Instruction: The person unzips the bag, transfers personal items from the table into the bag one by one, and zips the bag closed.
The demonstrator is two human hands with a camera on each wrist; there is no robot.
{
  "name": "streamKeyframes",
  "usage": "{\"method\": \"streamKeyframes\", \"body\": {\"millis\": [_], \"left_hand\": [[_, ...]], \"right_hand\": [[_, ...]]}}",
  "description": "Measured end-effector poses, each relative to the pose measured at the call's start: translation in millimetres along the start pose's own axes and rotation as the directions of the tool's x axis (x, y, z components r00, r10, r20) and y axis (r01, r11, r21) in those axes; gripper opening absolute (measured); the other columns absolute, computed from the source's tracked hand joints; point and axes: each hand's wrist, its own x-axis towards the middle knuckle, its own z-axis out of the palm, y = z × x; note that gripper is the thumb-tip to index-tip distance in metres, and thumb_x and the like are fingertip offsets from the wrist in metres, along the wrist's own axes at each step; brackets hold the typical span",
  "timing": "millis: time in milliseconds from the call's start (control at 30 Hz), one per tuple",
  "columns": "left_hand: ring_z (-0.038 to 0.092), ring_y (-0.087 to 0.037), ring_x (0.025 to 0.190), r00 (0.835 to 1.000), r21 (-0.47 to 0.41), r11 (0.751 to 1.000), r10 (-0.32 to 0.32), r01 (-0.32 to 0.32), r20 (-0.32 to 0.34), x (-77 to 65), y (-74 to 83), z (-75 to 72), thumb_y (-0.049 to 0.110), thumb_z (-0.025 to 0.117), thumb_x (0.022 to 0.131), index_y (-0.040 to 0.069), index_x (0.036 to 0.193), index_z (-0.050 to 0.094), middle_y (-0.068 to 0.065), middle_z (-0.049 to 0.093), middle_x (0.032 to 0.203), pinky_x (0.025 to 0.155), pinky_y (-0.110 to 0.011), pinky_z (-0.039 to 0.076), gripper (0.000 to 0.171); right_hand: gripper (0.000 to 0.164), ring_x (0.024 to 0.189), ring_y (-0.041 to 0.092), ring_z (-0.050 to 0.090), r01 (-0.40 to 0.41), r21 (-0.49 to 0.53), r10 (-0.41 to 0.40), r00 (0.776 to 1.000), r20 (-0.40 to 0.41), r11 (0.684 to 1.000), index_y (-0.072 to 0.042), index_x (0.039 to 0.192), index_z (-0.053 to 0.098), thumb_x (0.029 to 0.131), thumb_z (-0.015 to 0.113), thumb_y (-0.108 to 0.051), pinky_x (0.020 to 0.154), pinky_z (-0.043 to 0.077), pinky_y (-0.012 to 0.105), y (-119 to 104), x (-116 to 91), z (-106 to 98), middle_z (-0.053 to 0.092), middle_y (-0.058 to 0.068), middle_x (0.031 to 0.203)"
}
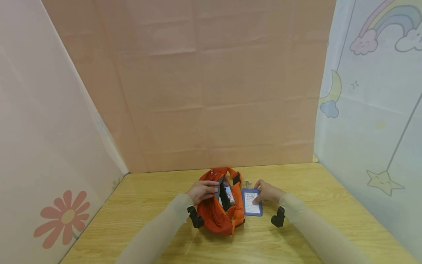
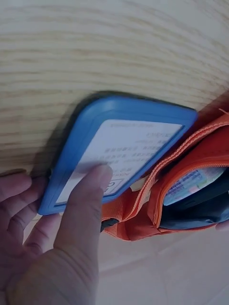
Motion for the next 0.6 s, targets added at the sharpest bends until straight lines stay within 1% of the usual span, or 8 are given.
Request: {"method": "streamKeyframes", "body": {"millis": [67, 167, 267, 333, 467, 600], "left_hand": [[0.064, -0.009, 0.089, 1.0, -0.003, 1.0, -0.003, 0.003, -0.001, 0.7, -0.3, -0.2, 0.004, 0.064, 0.092, 0.0, 0.129, 0.061, -0.011, 0.062, 0.124, 0.084, -0.031, 0.056, 0.038], [0.064, -0.009, 0.088, 1.0, -0.004, 1.0, -0.003, 0.003, -0.003, 1.8, -0.7, -0.6, 0.004, 0.064, 0.091, 0.0, 0.129, 0.061, -0.012, 0.062, 0.124, 0.084, -0.031, 0.056, 0.038], [0.064, -0.009, 0.087, 1.0, -0.003, 1.0, -0.002, 0.002, -0.004, 2.2, -0.5, -0.9, 0.004, 0.065, 0.091, 0.0, 0.129, 0.062, -0.012, 0.062, 0.124, 0.083, -0.031, 0.056, 0.038], [0.064, -0.009, 0.087, 1.0, -0.004, 1.0, -0.004, 0.004, -0.004, 2.2, -0.3, -1.0, 0.004, 0.065, 0.091, 0.0, 0.128, 0.062, -0.012, 0.062, 0.123, 0.083, -0.031, 0.056, 0.037], [0.064, -0.009, 0.087, 1.0, -0.006, 1.0, -0.006, 0.006, -0.005, 1.8, 0.0, -0.8, 0.004, 0.065, 0.091, 0.001, 0.127, 0.063, -0.01, 0.063, 0.12, 0.083, -0.031, 0.056, 0.037], [0.064, -0.008, 0.087, 1.0, -0.004, 1.0, -0.002, 0.002, 0.001, 0.9, -0.6, -0.6, 0.004, 0.065, 0.091, 0.001, 0.128, 0.062, -0.009, 0.064, 0.12, 0.083, -0.03, 0.056, 0.037]], "right_hand": [[0.057, 0.087, 0.024, 0.059, 0.003, 0.055, -0.004, 1.0, 0.006, 0.998, 0.005, 0.116, 0.043, 0.073, 0.08, 0.003, 0.074, 0.053, 0.034, 0.9, -2.0, -1.9, 0.057, 0.019, 0.103], [0.06, 0.087, 0.025, 0.061, -0.003, 0.088, 0.004, 1.0, -0.012, 0.996, 0.006, 0.119, 0.043, 0.072, 0.079, 0.006, 0.074, 0.055, 0.036, 1.6, -5.2, -5.0, 0.056, 0.022, 0.106], [0.06, 0.088, 0.025, 0.059, -0.01, 0.078, 0.013, 0.999, -0.034, 0.997, 0.006, 0.12, 0.044, 0.072, 0.079, 0.007, 0.073, 0.053, 0.034, 2.7, -8.2, -8.0, 0.055, 0.023, 0.107], [0.06, 0.088, 0.025, 0.059, -0.016, 0.091, 0.02, 0.999, -0.039, 0.996, 0.006, 0.12, 0.044, 0.071, 0.079, 0.008, 0.071, 0.053, 0.034, 4.2, -10.0, -9.4, 0.055, 0.023, 0.107], [0.057, 0.087, 0.025, 0.059, 0.002, 0.143, 0.001, 1.0, -0.019, 0.99, 0.009, 0.119, 0.044, 0.072, 0.077, 0.01, 0.07, 0.054, 0.034, 7.2, -14.0, -11.7, 0.054, 0.023, 0.106], [0.054, 0.089, 0.025, 0.059, 0.032, 0.182, -0.034, 0.999, 0.003, 0.983, 0.01, 0.118, 0.045, 0.073, 0.075, 0.01, 0.072, 0.056, 0.035, 9.3, -17.6, -13.8, 0.052, 0.024, 0.108]]}}
